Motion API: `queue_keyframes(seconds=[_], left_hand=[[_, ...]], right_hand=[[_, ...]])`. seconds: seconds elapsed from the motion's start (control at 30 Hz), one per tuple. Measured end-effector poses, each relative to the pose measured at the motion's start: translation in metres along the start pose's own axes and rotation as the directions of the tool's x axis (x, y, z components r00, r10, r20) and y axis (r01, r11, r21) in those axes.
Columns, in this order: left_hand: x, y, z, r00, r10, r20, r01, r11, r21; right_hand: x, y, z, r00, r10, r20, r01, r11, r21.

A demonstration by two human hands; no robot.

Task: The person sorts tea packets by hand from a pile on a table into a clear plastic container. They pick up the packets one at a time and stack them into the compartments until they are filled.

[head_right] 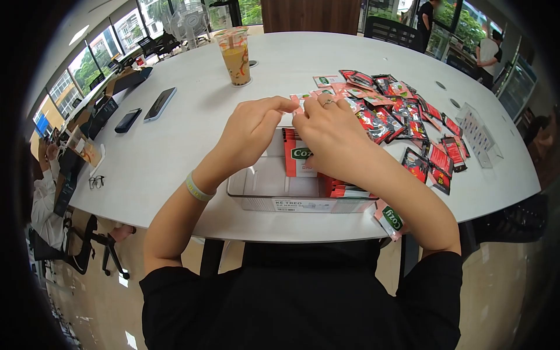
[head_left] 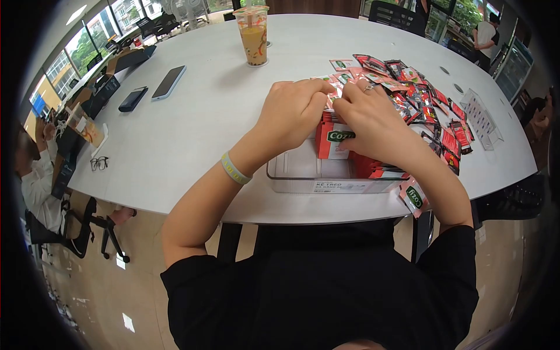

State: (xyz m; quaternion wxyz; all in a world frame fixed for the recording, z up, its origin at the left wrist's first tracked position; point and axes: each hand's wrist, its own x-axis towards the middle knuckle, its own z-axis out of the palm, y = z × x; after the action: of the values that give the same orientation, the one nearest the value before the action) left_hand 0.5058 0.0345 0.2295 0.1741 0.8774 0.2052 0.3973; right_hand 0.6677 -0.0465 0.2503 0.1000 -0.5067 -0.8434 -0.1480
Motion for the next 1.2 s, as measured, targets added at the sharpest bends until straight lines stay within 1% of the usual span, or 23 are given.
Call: queue_keyframes(seconds=[0.03,0.07,0.13,0.2,0.23,0.27,0.33,0.43,0.5,0.57,0.63,0.67,0.7,0.77,0.83,0.87,0.9,0.97,1.03,1.07,1.1,1.17,1.2], left_hand=[[0.000,0.001,-0.001,0.997,-0.042,0.058,0.043,0.999,-0.025],[0.000,0.003,-0.003,0.997,-0.046,0.057,0.047,0.999,-0.018],[0.001,0.006,-0.007,0.968,-0.144,0.205,0.148,0.989,-0.006],[0.000,0.004,-0.005,0.955,-0.160,0.251,0.151,0.987,0.055],[0.001,0.003,-0.004,0.939,-0.177,0.295,0.150,0.982,0.112],[0.001,0.005,-0.004,0.939,-0.172,0.297,0.145,0.983,0.110],[0.001,0.010,-0.005,0.920,-0.154,0.360,0.047,0.956,0.289],[0.000,0.010,-0.002,0.920,-0.126,0.370,0.001,0.947,0.322],[0.000,0.013,-0.002,0.922,-0.104,0.373,-0.025,0.945,0.325],[-0.001,0.015,-0.003,0.917,-0.165,0.363,0.041,0.944,0.327],[-0.002,0.014,-0.002,0.923,-0.147,0.357,0.023,0.944,0.329],[-0.002,0.014,-0.002,0.928,-0.138,0.346,0.014,0.941,0.337],[-0.002,0.015,-0.002,0.931,-0.129,0.342,0.007,0.942,0.336],[-0.001,0.017,-0.002,0.919,-0.168,0.357,0.029,0.932,0.362],[-0.001,0.018,-0.002,0.915,-0.176,0.363,0.027,0.925,0.380],[-0.001,0.018,-0.002,0.907,-0.189,0.377,0.027,0.918,0.396],[0.001,0.017,-0.002,0.909,-0.189,0.372,0.028,0.917,0.399],[-0.003,0.014,-0.001,0.921,-0.146,0.361,-0.005,0.922,0.387],[-0.003,0.016,-0.001,0.919,-0.151,0.363,0.001,0.924,0.383],[-0.002,0.017,-0.002,0.922,-0.150,0.358,0.004,0.926,0.378],[-0.002,0.017,-0.002,0.917,-0.154,0.367,0.005,0.927,0.376],[-0.001,0.018,-0.002,0.916,-0.166,0.365,0.013,0.922,0.387],[-0.002,0.018,-0.001,0.914,-0.165,0.369,0.011,0.923,0.385]], right_hand=[[0.000,-0.001,0.001,0.999,-0.001,-0.039,-0.001,0.999,-0.033],[0.000,-0.001,0.001,0.997,-0.002,-0.080,-0.004,0.998,-0.067],[0.001,0.000,0.003,0.996,-0.002,-0.093,-0.003,0.998,-0.055],[0.001,0.000,0.004,0.995,0.006,-0.102,-0.011,0.999,-0.048],[0.001,0.000,0.005,0.995,0.017,-0.099,-0.022,0.999,-0.047],[0.001,0.000,0.006,0.995,0.030,-0.095,-0.035,0.998,-0.047],[0.001,0.000,0.010,0.993,0.040,-0.107,-0.045,0.998,-0.046],[-0.001,0.001,0.005,0.992,0.054,-0.117,-0.060,0.997,-0.049],[-0.002,0.005,0.003,0.996,0.027,-0.090,-0.024,0.999,0.044],[-0.002,0.017,-0.005,0.996,0.051,-0.071,-0.046,0.996,0.073],[-0.002,0.039,-0.019,0.983,0.171,-0.066,-0.140,0.932,0.335],[0.001,0.062,-0.020,0.978,0.193,-0.073,-0.153,0.916,0.371],[0.004,0.084,-0.017,0.955,0.289,-0.067,-0.240,0.885,0.398],[0.003,0.127,0.000,0.921,0.375,-0.108,-0.325,0.889,0.322],[-0.006,0.158,0.024,0.926,0.377,-0.015,-0.348,0.870,0.349],[-0.014,0.169,0.035,0.890,0.420,0.179,-0.456,0.833,0.314],[-0.024,0.192,0.063,0.887,0.421,0.191,-0.460,0.844,0.275],[-0.041,0.212,0.079,0.854,0.453,0.255,-0.506,0.837,0.209],[-0.050,0.231,0.081,0.766,0.597,0.239,-0.634,0.763,0.126],[-0.046,0.223,0.065,0.669,0.686,0.287,-0.711,0.703,-0.023],[-0.047,0.210,0.057,0.626,0.760,0.175,-0.736,0.650,-0.189],[-0.051,0.205,0.055,0.611,0.788,0.077,-0.737,0.602,-0.309],[-0.051,0.201,0.051,0.608,0.790,0.079,-0.739,0.599,-0.308]])
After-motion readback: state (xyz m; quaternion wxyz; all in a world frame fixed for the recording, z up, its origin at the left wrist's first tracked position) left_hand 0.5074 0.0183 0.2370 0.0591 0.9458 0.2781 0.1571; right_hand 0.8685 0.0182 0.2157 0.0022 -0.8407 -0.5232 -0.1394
